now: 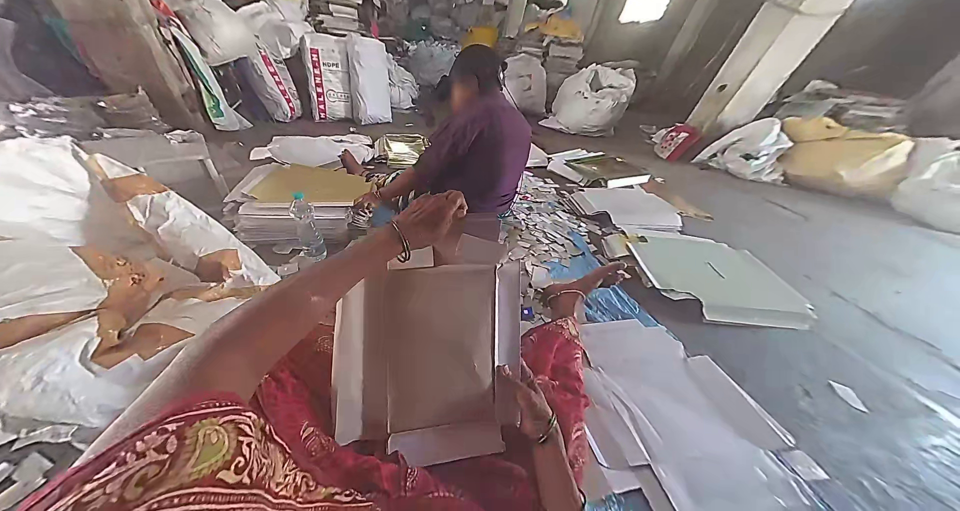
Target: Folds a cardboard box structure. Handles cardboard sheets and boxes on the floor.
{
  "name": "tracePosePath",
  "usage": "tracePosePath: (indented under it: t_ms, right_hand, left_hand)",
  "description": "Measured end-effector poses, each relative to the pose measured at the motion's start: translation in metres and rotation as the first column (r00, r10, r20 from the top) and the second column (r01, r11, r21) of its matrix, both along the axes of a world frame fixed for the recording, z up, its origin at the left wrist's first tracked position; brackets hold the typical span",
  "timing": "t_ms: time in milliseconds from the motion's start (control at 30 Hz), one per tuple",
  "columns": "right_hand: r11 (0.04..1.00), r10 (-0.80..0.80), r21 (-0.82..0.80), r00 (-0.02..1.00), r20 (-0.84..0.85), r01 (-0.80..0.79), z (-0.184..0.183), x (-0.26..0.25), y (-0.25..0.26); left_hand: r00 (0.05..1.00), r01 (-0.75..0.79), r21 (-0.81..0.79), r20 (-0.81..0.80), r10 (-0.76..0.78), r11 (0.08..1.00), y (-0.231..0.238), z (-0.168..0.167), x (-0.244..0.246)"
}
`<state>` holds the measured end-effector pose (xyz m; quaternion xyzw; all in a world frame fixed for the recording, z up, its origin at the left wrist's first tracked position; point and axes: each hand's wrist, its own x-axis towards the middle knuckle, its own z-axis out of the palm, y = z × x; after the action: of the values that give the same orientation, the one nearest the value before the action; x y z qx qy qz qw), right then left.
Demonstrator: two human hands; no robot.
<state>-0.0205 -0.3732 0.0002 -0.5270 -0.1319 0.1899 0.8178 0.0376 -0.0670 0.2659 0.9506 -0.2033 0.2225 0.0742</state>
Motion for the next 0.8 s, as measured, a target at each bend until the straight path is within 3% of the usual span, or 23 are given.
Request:
tracePosePath:
  t_ms: [167,300,400,500,667,800]
  right_hand:
    - [0.997,0.042,0.057,0.999,0.021,-0.043,-0.002,0.003,0.002]
    - [0.999,0.031,0.021,0.999,0.028,-0.031,-0.004,0.004,0.001]
    - [0.999,0.032,0.023,0.999,0.042,-0.033,-0.002,0.003,-0.002]
    - [0.999,-0.002,-0.036,1.000,-0.031,0.001,0.029,-0.012,0.002]
    - [0.999,0.033,0.006,0.999,0.018,-0.033,-0.006,0.004,0.002]
    - [1.000,0.004,-0.021,0.992,0.127,-0.002,0.014,0.014,0.008]
  left_hand:
    - [0.953,-0.154,-0.047,-0.271,0.136,0.987,-0.009,0.026,-0.001]
    - [0.901,-0.178,-0.079,-0.413,0.130,0.981,-0.010,0.030,0.010]
    - [0.902,-0.150,-0.091,-0.420,0.099,0.985,-0.010,0.033,0.014]
    - [0.886,-0.151,-0.109,-0.456,0.086,0.983,-0.006,0.031,0.014]
    - [0.869,-0.146,-0.154,-0.492,0.053,0.977,0.006,0.021,0.016]
    - [0.913,-0.104,-0.131,-0.406,0.042,0.986,0.005,0.019,0.013]
